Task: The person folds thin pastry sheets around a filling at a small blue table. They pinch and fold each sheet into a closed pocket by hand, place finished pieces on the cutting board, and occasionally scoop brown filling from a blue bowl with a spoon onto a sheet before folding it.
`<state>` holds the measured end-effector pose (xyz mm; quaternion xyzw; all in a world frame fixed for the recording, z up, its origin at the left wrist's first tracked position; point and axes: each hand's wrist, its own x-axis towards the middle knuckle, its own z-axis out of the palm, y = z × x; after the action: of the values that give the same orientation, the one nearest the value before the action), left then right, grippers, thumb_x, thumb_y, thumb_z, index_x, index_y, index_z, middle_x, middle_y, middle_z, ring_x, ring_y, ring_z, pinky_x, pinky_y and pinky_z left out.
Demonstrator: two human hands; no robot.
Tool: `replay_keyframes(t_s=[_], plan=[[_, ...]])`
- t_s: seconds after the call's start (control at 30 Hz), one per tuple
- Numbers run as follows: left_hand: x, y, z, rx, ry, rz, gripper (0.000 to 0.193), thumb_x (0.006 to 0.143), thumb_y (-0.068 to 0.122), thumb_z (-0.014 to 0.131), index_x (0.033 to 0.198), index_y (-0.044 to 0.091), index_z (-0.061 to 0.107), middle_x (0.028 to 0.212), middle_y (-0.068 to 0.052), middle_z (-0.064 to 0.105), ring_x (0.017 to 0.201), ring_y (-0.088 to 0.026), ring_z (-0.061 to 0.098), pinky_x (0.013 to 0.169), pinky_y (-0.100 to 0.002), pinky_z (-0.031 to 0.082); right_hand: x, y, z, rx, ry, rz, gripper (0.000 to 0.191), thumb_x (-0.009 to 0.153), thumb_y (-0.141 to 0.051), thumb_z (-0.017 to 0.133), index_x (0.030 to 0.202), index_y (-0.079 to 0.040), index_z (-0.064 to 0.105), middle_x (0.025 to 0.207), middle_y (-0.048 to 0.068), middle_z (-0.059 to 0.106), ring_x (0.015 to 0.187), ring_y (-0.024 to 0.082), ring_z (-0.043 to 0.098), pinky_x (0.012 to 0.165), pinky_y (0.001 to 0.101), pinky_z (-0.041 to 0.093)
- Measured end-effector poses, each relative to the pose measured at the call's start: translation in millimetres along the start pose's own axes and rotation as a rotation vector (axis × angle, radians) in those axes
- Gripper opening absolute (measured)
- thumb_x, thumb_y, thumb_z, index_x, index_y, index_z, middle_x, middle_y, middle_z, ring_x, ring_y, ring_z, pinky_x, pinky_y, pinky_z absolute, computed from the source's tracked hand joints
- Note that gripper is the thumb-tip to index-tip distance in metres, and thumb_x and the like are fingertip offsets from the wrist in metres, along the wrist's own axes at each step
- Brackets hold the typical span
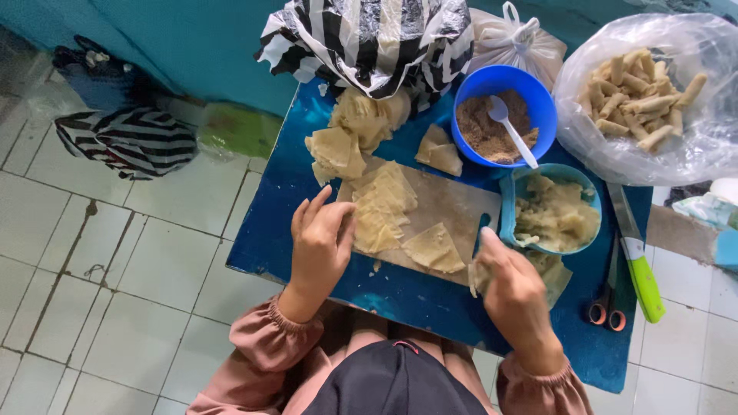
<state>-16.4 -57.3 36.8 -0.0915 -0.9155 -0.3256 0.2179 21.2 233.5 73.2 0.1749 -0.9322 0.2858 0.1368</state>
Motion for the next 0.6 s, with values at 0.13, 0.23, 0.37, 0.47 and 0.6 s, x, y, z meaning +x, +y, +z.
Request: replay_keyframes(t_s=[0.13, 0.23, 0.37, 0.47, 0.6], plan=[[-3, 8, -5, 0.097, 0.122, 0.098, 0.024, 0.093, 0.007, 0.073, 0.117, 0.006, 0.067, 0.114, -0.01, 0.068, 0.123, -0.032, 0.061, 0.11, -0.046, 0.04, -18, 5, -14, -0.172, 0.0, 0.046, 0.063, 0.081, 0.012, 0.062, 0.141, -0.004, 0.055, 0.091, 0.012, 0.069, 0.086, 0.033, 0.067, 0.079, 0.0424, 0.054], [-9, 24, -9, 0.098, 0.064, 0.144, 0.023, 0.089, 0.011, 0.076, 0.111, 0.012, 0.071, 0.098, -0.006, 0.064, 0.103, -0.028, 0.063, 0.094, -0.044, 0.042, -18, 8, -16, -0.21, 0.104, 0.022, 0.057, 0.081, 0.001, 0.072, 0.136, -0.004, 0.055, 0.094, 0.018, 0.066, 0.084, 0.034, 0.066, 0.076, 0.0416, 0.053], [-13, 58, 10, 0.101, -0.095, 0.201, 0.013, 0.089, 0.019, 0.074, 0.1, 0.013, 0.068, 0.095, -0.004, 0.062, 0.098, -0.026, 0.062, 0.086, -0.042, 0.044, 17, 23, -19, -0.202, 0.28, 0.153, 0.04, 0.099, -0.001, 0.07, 0.137, -0.001, 0.055, 0.087, 0.015, 0.063, 0.077, 0.031, 0.065, 0.071, 0.0399, 0.053], [-10, 71, 27, 0.175, -0.206, 0.19, 0.017, 0.086, 0.023, 0.074, 0.092, 0.011, 0.065, 0.092, -0.007, 0.059, 0.092, -0.028, 0.059, 0.08, -0.041, 0.044, 63, 40, -15, -0.117, 0.285, 0.325, 0.043, 0.1, -0.01, 0.072, 0.136, 0.003, 0.053, 0.077, 0.013, 0.066, 0.068, 0.03, 0.067, 0.06, 0.039, 0.051], [-7, 73, 39, 0.164, -0.303, 0.135, 0.019, 0.081, 0.022, 0.073, 0.09, 0.011, 0.061, 0.091, -0.008, 0.059, 0.091, -0.029, 0.057, 0.077, -0.042, 0.046, 101, 56, -11, 0.175, 0.195, 0.528, 0.029, 0.095, -0.014, 0.071, 0.117, 0.0, 0.059, 0.066, 0.012, 0.068, 0.054, 0.026, 0.068, 0.05, 0.0359, 0.051]])
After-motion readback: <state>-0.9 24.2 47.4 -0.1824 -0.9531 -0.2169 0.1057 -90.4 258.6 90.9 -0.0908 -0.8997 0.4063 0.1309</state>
